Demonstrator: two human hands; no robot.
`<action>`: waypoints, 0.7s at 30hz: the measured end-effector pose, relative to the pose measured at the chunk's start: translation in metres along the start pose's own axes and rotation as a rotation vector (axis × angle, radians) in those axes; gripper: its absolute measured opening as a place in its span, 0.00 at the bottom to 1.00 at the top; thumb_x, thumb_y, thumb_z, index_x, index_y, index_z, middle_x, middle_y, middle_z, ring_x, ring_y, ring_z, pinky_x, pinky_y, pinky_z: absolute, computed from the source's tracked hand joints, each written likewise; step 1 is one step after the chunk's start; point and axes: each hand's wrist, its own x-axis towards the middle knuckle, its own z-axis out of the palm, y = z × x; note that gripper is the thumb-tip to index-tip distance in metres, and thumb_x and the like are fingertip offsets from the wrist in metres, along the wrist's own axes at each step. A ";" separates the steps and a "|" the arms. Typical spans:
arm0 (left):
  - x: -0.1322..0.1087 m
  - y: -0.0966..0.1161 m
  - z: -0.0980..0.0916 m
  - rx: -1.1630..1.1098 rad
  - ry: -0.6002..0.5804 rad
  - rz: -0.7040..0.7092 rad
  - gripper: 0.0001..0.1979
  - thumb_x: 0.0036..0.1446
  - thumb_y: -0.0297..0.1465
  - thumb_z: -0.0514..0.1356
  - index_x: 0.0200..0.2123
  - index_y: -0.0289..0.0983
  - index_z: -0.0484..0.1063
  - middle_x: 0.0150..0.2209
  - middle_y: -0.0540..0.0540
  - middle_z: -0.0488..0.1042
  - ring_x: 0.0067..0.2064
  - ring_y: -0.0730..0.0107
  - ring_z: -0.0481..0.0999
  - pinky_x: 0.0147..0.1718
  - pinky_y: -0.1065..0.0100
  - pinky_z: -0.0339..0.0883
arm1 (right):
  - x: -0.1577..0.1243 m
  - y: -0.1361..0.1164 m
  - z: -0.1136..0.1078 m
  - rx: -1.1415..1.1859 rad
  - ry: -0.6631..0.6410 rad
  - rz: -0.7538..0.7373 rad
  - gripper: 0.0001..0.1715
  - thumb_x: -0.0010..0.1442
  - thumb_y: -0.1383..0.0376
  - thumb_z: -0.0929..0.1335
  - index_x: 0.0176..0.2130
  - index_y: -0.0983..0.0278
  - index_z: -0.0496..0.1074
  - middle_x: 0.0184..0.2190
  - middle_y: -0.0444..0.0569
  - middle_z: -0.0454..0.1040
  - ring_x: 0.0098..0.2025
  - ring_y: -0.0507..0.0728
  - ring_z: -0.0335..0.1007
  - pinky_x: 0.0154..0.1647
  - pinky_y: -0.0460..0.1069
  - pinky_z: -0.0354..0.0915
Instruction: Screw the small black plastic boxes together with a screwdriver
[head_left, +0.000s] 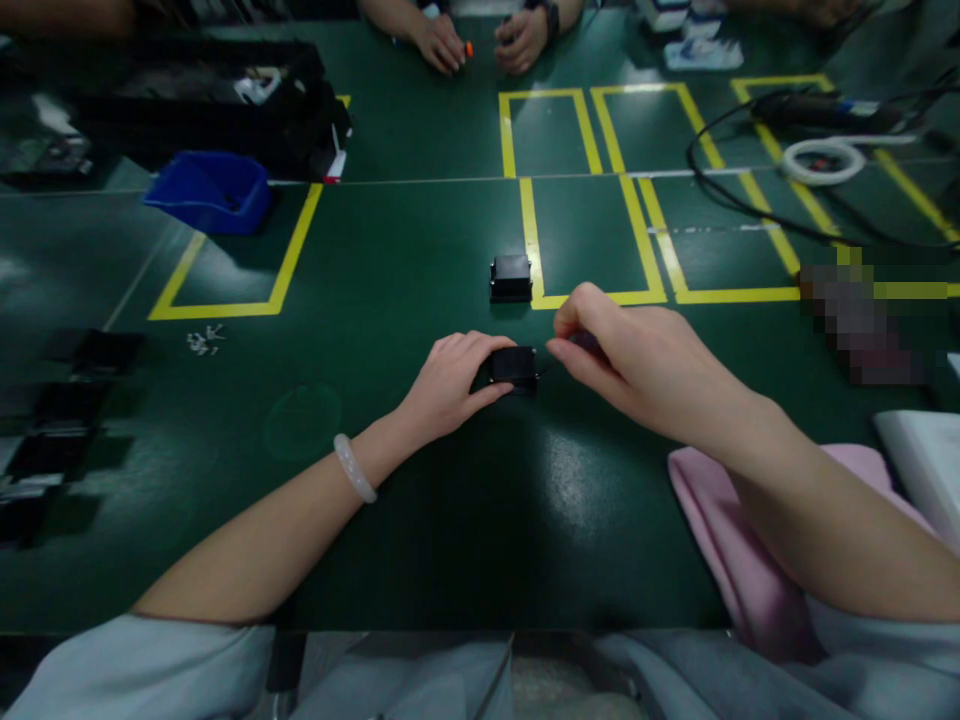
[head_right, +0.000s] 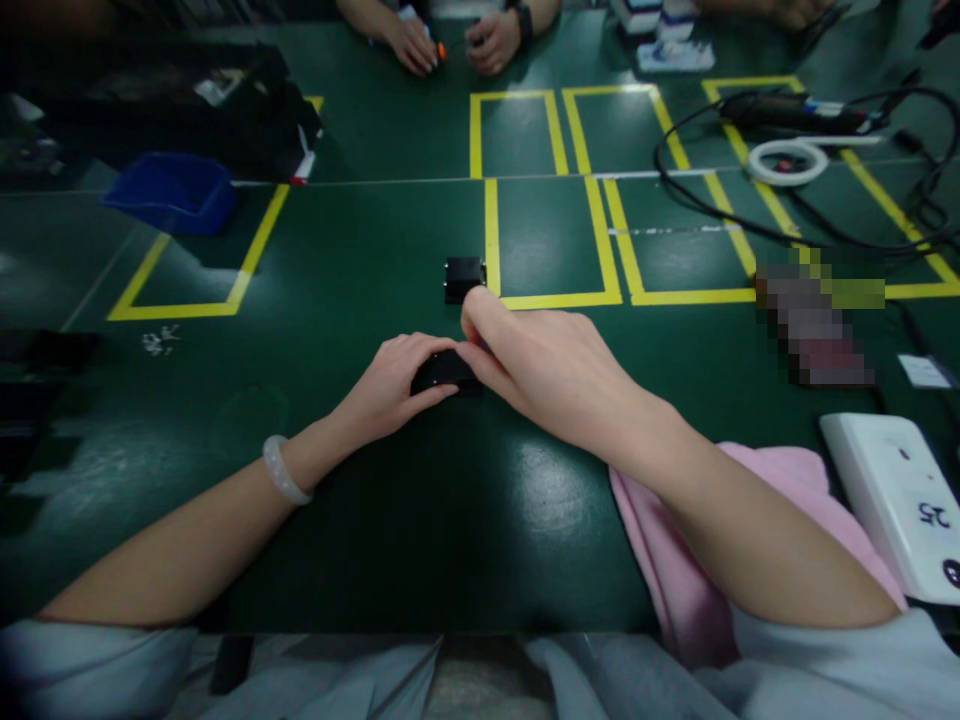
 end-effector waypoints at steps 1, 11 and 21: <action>0.000 0.000 0.000 0.000 0.002 -0.001 0.20 0.66 0.40 0.59 0.57 0.38 0.64 0.52 0.42 0.73 0.53 0.57 0.71 0.55 0.56 0.60 | 0.000 0.000 0.000 -0.001 -0.001 0.000 0.08 0.68 0.61 0.61 0.41 0.63 0.63 0.26 0.41 0.69 0.25 0.51 0.66 0.25 0.46 0.54; 0.000 -0.001 0.000 0.007 -0.002 0.000 0.19 0.66 0.38 0.60 0.57 0.38 0.64 0.53 0.43 0.73 0.54 0.57 0.71 0.55 0.56 0.60 | 0.000 0.002 0.000 0.000 0.029 0.002 0.06 0.67 0.63 0.62 0.42 0.63 0.63 0.27 0.42 0.71 0.26 0.51 0.67 0.26 0.46 0.54; 0.000 -0.001 0.000 0.012 -0.006 0.002 0.19 0.65 0.37 0.60 0.57 0.38 0.64 0.54 0.43 0.73 0.55 0.58 0.70 0.56 0.57 0.59 | 0.000 0.002 0.002 -0.041 0.042 0.035 0.08 0.65 0.66 0.62 0.45 0.64 0.63 0.28 0.43 0.72 0.26 0.51 0.68 0.25 0.46 0.53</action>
